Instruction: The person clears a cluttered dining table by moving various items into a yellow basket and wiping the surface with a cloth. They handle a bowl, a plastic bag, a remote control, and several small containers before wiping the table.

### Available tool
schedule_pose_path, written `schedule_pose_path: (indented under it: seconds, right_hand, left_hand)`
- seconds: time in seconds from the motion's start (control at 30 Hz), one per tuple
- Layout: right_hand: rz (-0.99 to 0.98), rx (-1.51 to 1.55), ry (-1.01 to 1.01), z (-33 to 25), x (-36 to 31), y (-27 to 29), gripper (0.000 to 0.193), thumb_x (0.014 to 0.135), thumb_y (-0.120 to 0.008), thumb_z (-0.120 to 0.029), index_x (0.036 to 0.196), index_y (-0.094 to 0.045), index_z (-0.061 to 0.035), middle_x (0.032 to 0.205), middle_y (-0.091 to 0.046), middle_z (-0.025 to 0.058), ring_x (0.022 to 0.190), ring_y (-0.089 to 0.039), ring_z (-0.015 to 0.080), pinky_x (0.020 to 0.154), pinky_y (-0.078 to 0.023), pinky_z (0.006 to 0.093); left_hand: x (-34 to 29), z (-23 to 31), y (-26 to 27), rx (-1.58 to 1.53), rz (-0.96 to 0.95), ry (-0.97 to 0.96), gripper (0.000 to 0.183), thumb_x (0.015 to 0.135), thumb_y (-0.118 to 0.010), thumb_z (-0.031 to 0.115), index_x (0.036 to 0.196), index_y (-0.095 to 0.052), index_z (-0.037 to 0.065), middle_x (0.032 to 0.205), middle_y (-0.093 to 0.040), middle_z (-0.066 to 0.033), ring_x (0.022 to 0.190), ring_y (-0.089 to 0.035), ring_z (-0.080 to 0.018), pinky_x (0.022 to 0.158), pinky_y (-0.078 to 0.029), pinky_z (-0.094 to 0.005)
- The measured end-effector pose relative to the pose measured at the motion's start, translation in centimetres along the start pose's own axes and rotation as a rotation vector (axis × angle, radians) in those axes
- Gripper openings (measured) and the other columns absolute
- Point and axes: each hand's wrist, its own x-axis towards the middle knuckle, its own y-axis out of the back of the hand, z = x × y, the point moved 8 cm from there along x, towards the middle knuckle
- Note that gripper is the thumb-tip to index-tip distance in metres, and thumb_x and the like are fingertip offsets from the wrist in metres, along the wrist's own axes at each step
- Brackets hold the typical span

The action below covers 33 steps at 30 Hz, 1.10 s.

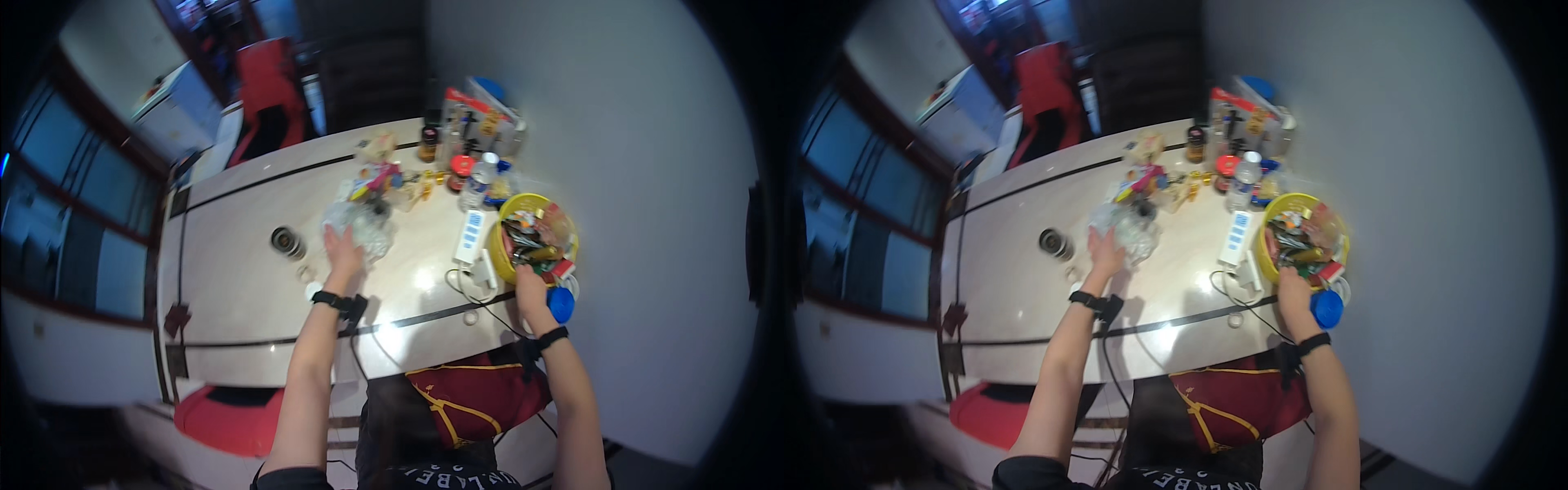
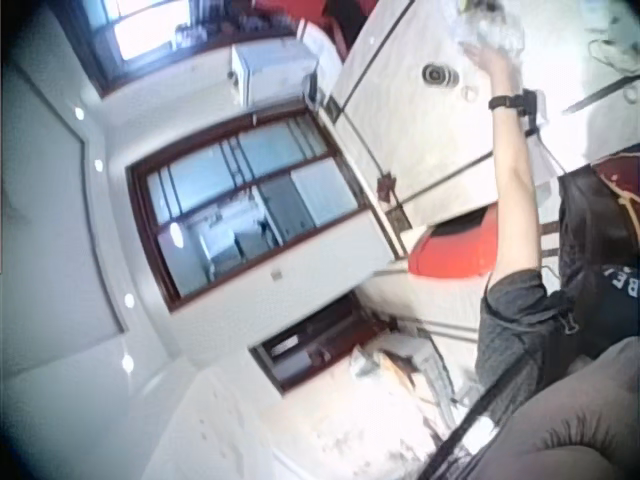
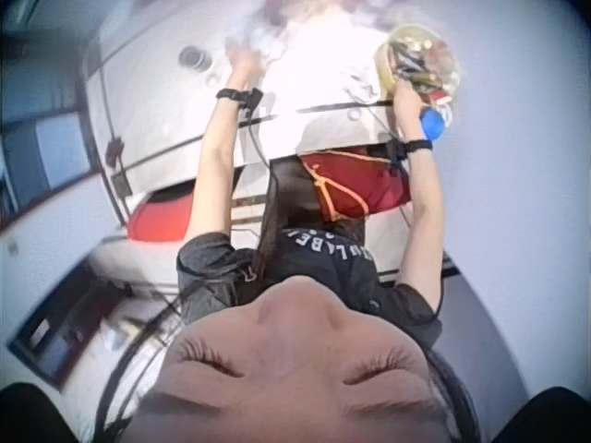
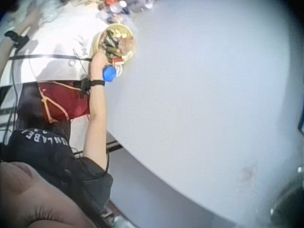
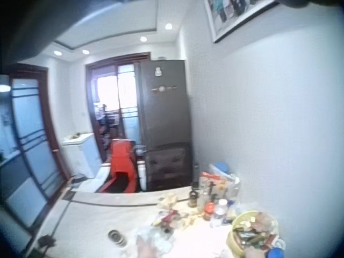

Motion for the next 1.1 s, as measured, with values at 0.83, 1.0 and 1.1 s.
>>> schedule_pose_path:
  seconds: [0.83,1.0,1.1]
  right_hand:
    - [0.122,-0.143,0.301,0.9,12.2,6.0,0.02,0.079,-0.058,-0.021,0.088,-0.071,-0.009,0.1,-0.06,0.0148,0.1,-0.058,0.0277,0.087,-0.044,0.0378]
    - [-0.268,0.248,0.13,4.2,15.0,4.7,0.022,0.083,-0.052,-0.013,0.089,-0.071,-0.0058,0.11,-0.063,0.0182,0.1,-0.063,0.0317,0.083,-0.049,0.0411]
    - [-0.319,0.367,0.273,6.1,16.1,5.7,0.027,0.087,-0.047,-0.01,0.107,-0.064,-0.0063,0.112,-0.063,0.0189,0.106,-0.061,0.0282,0.085,-0.05,0.0409]
  left_hand:
    - [3.8,30.1,9.0,-0.402,-0.221,-0.443,0.024,0.089,-0.055,0.022,0.101,-0.054,0.001,0.086,-0.063,-0.0231,0.082,-0.061,-0.0408,0.071,-0.047,-0.0437]
    - [2.9,33.4,5.0,-0.498,-0.248,-0.398,0.024,0.09,-0.054,0.023,0.102,-0.054,0.002,0.086,-0.064,-0.0225,0.082,-0.063,-0.0382,0.072,-0.048,-0.0424]
    - [2.3,34.4,2.8,-0.485,-0.285,-0.384,0.024,0.089,-0.055,0.021,0.105,-0.054,0.003,0.087,-0.064,-0.023,0.084,-0.064,-0.0376,0.073,-0.049,-0.042]
